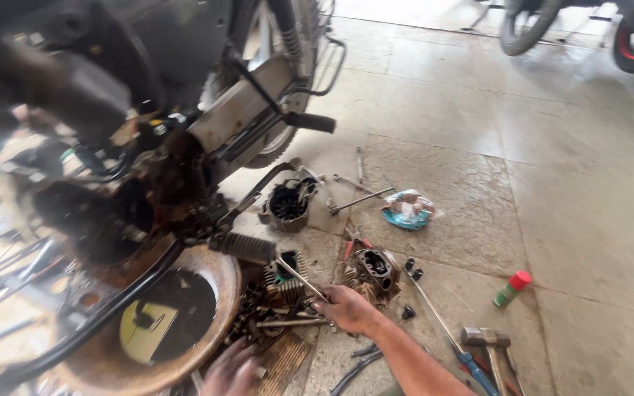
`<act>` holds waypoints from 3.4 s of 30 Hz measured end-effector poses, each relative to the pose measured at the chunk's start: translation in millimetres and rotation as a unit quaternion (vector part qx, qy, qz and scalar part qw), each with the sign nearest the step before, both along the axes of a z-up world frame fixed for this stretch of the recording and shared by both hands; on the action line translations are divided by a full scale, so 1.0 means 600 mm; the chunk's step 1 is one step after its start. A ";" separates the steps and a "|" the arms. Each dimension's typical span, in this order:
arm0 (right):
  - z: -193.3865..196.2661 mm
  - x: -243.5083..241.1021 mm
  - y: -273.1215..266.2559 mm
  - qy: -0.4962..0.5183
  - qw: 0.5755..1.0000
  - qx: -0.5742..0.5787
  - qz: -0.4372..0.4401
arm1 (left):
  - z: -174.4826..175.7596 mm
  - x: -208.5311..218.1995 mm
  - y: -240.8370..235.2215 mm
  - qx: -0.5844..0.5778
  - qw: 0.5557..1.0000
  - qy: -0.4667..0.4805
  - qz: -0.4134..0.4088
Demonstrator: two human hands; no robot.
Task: The person sits on the floor of a motorcycle repair shop working on a disassembled motorcycle engine. They handle small engine components and bolts, use wrenches to loosen and tighten fasteners, and reach up to work on the engine mounted on the bike frame, moving parts and tools around the work area.
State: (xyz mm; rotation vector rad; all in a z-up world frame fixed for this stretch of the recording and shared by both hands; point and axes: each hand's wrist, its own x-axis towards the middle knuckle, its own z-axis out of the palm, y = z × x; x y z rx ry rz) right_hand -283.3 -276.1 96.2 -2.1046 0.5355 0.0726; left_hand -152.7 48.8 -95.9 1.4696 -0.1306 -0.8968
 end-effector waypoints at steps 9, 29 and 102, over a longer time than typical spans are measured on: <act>-0.078 0.002 0.057 -0.058 0.971 -0.093 0.212 | 0.139 -0.056 -0.292 -0.282 0.854 0.104 0.424; -0.057 0.045 0.045 0.013 0.994 -0.022 0.104 | 0.164 0.318 -0.254 -0.303 0.747 0.123 0.579; -0.062 0.069 0.066 0.121 0.982 0.011 0.142 | 0.129 0.408 -0.142 -0.662 0.700 -0.022 0.268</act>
